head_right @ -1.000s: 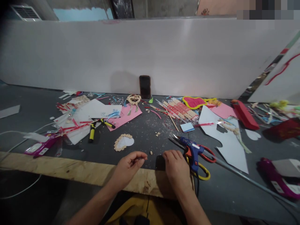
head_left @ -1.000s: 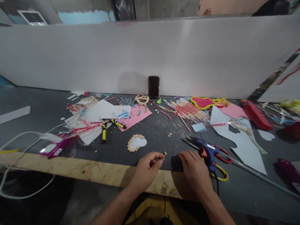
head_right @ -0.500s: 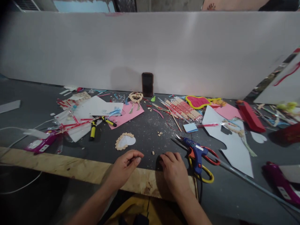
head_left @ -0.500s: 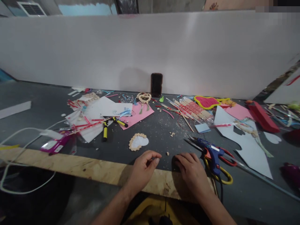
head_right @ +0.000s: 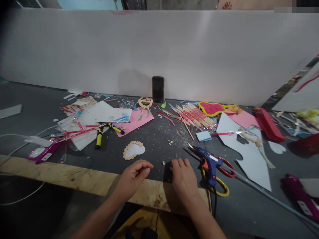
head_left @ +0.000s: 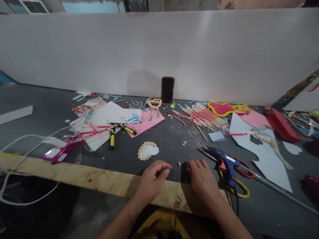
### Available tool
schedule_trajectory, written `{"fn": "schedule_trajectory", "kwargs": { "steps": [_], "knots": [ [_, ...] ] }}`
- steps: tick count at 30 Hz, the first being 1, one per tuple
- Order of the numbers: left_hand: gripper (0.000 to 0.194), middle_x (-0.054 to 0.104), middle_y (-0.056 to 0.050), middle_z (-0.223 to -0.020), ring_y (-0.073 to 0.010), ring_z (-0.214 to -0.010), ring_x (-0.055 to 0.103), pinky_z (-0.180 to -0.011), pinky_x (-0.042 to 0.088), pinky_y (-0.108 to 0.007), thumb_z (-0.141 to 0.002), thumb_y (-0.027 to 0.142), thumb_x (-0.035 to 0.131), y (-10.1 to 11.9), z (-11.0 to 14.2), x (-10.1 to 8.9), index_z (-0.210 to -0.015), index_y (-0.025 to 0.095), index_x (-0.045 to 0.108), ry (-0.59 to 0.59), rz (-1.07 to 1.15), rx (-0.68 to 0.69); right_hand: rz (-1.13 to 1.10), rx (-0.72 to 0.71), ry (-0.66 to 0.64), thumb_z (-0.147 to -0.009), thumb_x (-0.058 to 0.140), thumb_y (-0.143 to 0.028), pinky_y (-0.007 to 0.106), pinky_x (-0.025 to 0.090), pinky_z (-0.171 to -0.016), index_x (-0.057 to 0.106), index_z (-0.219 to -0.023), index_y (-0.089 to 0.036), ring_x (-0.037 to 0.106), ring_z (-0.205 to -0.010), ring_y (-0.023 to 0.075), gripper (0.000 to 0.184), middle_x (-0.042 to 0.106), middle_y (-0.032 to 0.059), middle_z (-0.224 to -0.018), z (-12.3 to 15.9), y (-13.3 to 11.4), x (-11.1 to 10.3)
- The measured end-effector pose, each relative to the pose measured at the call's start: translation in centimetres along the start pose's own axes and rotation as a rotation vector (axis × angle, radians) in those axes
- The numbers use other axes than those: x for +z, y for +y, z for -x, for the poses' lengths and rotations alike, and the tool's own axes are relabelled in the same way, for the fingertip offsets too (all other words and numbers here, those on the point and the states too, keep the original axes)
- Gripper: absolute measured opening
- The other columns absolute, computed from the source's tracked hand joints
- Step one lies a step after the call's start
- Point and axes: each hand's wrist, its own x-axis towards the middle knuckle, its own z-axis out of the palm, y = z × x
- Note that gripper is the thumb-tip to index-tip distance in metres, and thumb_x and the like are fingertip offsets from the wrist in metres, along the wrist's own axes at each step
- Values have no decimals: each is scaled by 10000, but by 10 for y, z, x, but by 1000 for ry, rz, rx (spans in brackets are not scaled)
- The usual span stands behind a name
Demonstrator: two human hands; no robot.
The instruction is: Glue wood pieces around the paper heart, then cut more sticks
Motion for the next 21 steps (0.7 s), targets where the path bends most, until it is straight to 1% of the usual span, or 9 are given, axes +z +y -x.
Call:
{"fn": "schedule_trajectory", "kwargs": {
  "steps": [4, 6, 11, 17, 21],
  "knots": [
    [199, 622, -41, -868, -158, -794, 550, -678, 413, -243, -815, 272, 465, -6, 2, 0, -870, 185, 635, -15, 11, -15, -10, 31, 17, -834, 383, -54, 320, 344, -758, 588, -869, -159, 514, -762, 206, 233, 624, 65, -798, 3, 6, 2],
    [199, 621, -38, -868, -156, -794, 550, -677, 416, -240, -816, 270, 460, -9, 3, 1, -866, 186, 633, -28, 11, -20, -18, 46, 23, -838, 389, -60, 304, 343, -760, 593, -905, -160, 517, -780, 200, 237, 630, 58, -820, 3, 7, 1],
    [187, 616, -24, -876, -143, -793, 552, -678, 416, -231, -823, 256, 457, -9, 5, 2, -871, 200, 629, -24, 6, -10, -42, 49, 8, -844, 401, -85, 294, 333, -759, 607, -845, -185, 501, -759, 188, 229, 612, 41, -783, 2, 3, -2],
    [175, 624, -17, -888, -137, -817, 559, -702, 415, -226, -824, 233, 463, -5, 5, 5, -872, 206, 629, -16, -2, 12, -71, 47, 0, -773, 405, -13, 295, 318, -712, 595, -754, -184, 451, -717, 187, 256, 569, 47, -723, 2, -4, -7],
    [167, 626, -13, -881, -132, -825, 561, -719, 415, -223, -822, 215, 465, -4, 5, 6, -861, 205, 627, -25, 1, 34, -122, 22, 2, -734, 415, 4, 288, 316, -672, 586, -692, -197, 444, -700, 177, 267, 567, 33, -710, 11, -8, -5]
  ]
}}
